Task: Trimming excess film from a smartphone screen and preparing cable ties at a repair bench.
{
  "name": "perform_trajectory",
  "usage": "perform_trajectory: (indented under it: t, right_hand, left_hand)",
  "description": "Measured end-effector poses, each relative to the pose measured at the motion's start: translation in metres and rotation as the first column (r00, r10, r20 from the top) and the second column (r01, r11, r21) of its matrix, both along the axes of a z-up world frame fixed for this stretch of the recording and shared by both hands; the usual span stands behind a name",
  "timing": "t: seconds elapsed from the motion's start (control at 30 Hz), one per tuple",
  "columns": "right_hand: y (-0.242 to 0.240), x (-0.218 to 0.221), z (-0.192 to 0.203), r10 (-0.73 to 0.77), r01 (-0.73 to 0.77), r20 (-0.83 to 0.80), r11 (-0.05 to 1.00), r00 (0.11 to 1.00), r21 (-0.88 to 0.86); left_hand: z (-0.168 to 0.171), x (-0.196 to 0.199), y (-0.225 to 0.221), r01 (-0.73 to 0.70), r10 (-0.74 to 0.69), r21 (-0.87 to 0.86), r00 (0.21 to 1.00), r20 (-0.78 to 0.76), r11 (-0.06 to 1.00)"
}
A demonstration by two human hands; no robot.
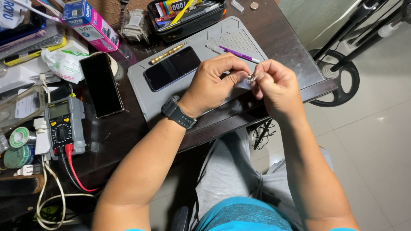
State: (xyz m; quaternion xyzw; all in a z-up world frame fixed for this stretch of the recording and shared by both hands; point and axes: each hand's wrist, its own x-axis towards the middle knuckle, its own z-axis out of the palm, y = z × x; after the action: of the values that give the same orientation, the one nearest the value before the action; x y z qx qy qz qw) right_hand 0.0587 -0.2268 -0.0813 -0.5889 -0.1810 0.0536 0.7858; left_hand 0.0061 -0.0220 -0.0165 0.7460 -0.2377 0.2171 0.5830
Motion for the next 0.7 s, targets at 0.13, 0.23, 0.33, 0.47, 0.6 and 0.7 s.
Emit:
perform_trajectory:
  t: [0.13, 0.23, 0.33, 0.47, 0.6, 0.7]
  right_hand:
    - [-0.002, -0.009, 0.017, 0.015, -0.012, -0.046, 0.997, 0.999, 0.079]
    - [0.000, -0.012, 0.020, 0.035, -0.033, -0.023, 0.997, 0.999, 0.071]
    - [-0.001, -0.012, 0.018, 0.044, -0.047, 0.034, 0.996, 0.998, 0.076]
    - [0.000, -0.014, 0.021, 0.049, -0.049, 0.006, 0.991, 0.999, 0.125]
    - [0.003, -0.008, 0.013, 0.028, -0.032, 0.172, 0.999, 0.985, 0.022]
    - [0.003, -0.009, 0.018, 0.036, -0.027, 0.246, 0.999, 0.968, -0.038]
  left_hand:
    - [0.004, 0.000, -0.002, -0.018, 0.018, 0.003, 0.999, 0.030, 1.000]
    - [-0.002, 0.001, 0.001, -0.043, 0.038, -0.090, 0.998, -0.056, 0.995]
    - [-0.011, 0.004, 0.002, -0.117, 0.083, -0.192, 0.981, -0.177, 0.974]
    - [-0.009, 0.004, 0.002, -0.158, 0.112, -0.216, 0.971, -0.212, 0.963]
    - [-0.007, 0.002, -0.005, -0.159, 0.123, -0.181, 0.973, -0.194, 0.971]
    - [-0.009, 0.009, -0.001, -0.153, 0.126, -0.142, 0.975, -0.185, 0.978]
